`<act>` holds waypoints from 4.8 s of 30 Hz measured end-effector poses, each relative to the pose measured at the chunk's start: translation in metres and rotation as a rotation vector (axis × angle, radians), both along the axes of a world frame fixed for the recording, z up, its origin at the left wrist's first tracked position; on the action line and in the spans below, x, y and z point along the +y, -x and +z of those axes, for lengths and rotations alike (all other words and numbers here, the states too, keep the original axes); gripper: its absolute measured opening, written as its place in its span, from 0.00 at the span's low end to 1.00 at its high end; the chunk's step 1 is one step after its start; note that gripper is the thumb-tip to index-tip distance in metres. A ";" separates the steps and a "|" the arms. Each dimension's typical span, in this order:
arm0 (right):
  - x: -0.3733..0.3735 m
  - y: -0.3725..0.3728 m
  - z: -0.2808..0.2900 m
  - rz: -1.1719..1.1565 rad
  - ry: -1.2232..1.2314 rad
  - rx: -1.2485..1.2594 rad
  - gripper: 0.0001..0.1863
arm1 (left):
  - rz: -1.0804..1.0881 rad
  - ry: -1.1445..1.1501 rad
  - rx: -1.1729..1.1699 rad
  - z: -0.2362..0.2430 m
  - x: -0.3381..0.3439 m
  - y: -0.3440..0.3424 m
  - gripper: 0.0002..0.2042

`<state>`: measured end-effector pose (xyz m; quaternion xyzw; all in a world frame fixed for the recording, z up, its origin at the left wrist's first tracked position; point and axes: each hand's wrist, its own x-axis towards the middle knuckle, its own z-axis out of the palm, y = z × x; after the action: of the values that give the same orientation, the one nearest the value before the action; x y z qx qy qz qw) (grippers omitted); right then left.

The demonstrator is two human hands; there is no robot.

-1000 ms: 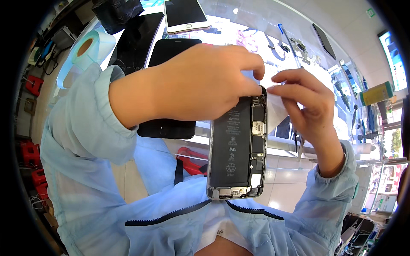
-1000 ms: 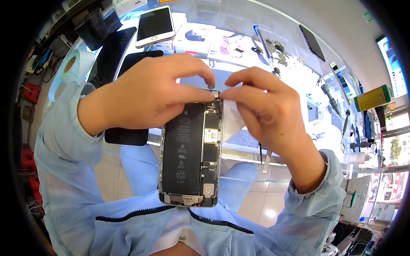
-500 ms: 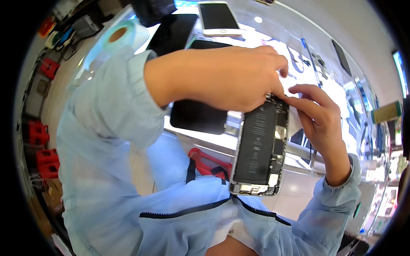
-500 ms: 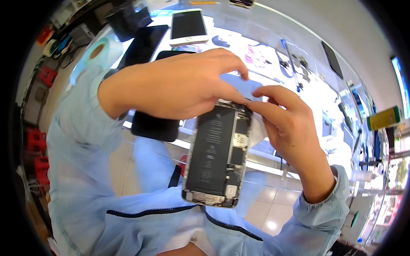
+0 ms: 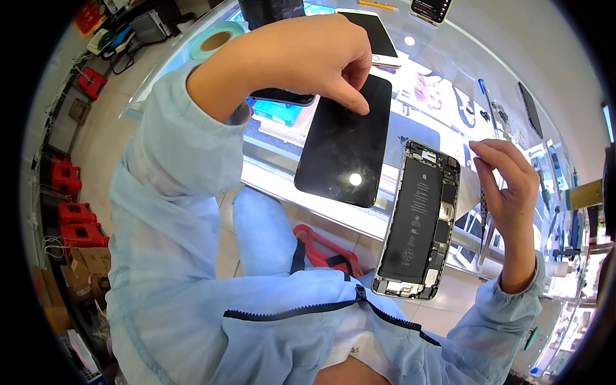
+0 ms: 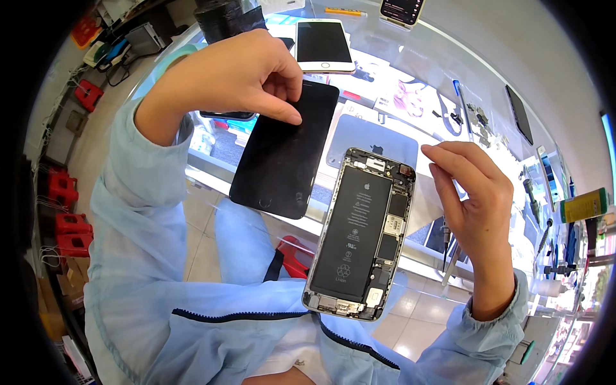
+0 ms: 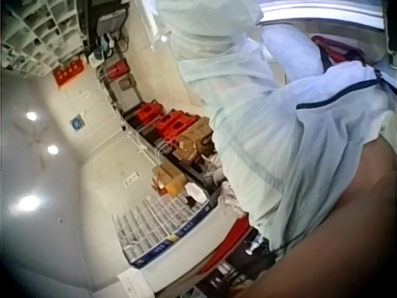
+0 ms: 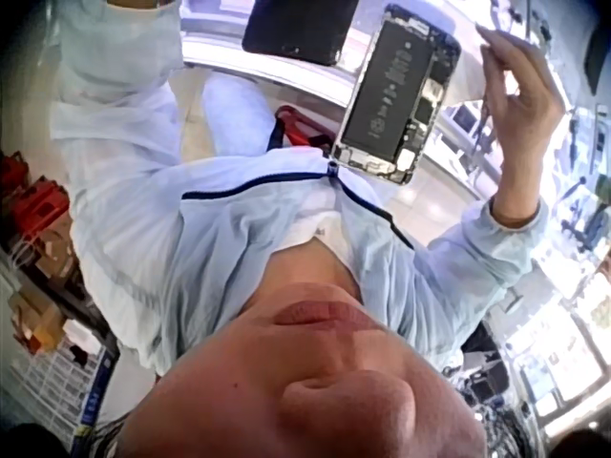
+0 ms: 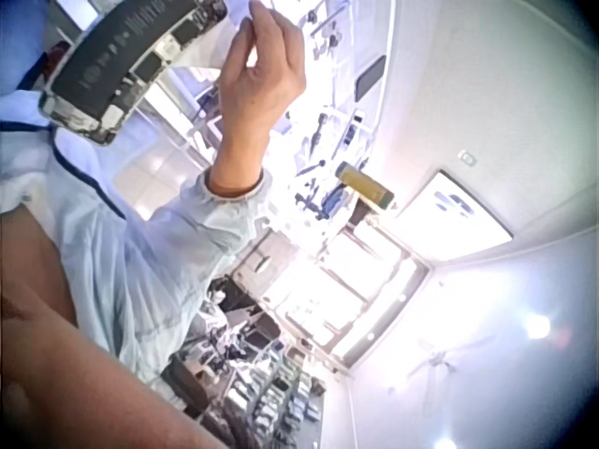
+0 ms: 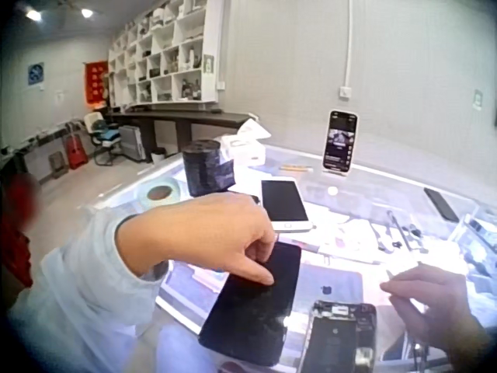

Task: The person reassembles a disassembled smartphone by connecting internal ribbon cables, securing the display assembly, and fastening screws. They then power on the device and test the camera functionality.

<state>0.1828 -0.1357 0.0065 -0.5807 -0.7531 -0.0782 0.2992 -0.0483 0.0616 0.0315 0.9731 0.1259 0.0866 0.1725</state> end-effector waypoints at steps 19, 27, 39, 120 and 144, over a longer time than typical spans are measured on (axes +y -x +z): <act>-0.003 -0.006 0.001 0.057 0.029 0.070 0.11 | -0.064 0.142 -0.084 -0.006 -0.026 -0.031 0.05; 0.000 -0.016 -0.005 0.098 0.035 0.064 0.09 | -0.330 0.018 -0.116 -0.003 -0.049 -0.082 0.06; 0.000 -0.012 -0.006 0.075 0.024 0.213 0.07 | -0.311 0.002 -0.128 0.001 -0.053 -0.098 0.08; 0.001 -0.001 -0.007 0.114 0.020 0.539 0.12 | -0.129 1.130 -0.069 -0.018 -0.042 -0.084 0.10; -0.001 -0.008 -0.004 0.203 0.080 0.516 0.12 | -0.159 1.343 -0.068 -0.019 -0.043 -0.084 0.15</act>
<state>0.1904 -0.1371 0.0028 -0.5143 -0.7089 0.1325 0.4641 0.0356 0.0184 0.0129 0.6577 0.0748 0.0073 0.7495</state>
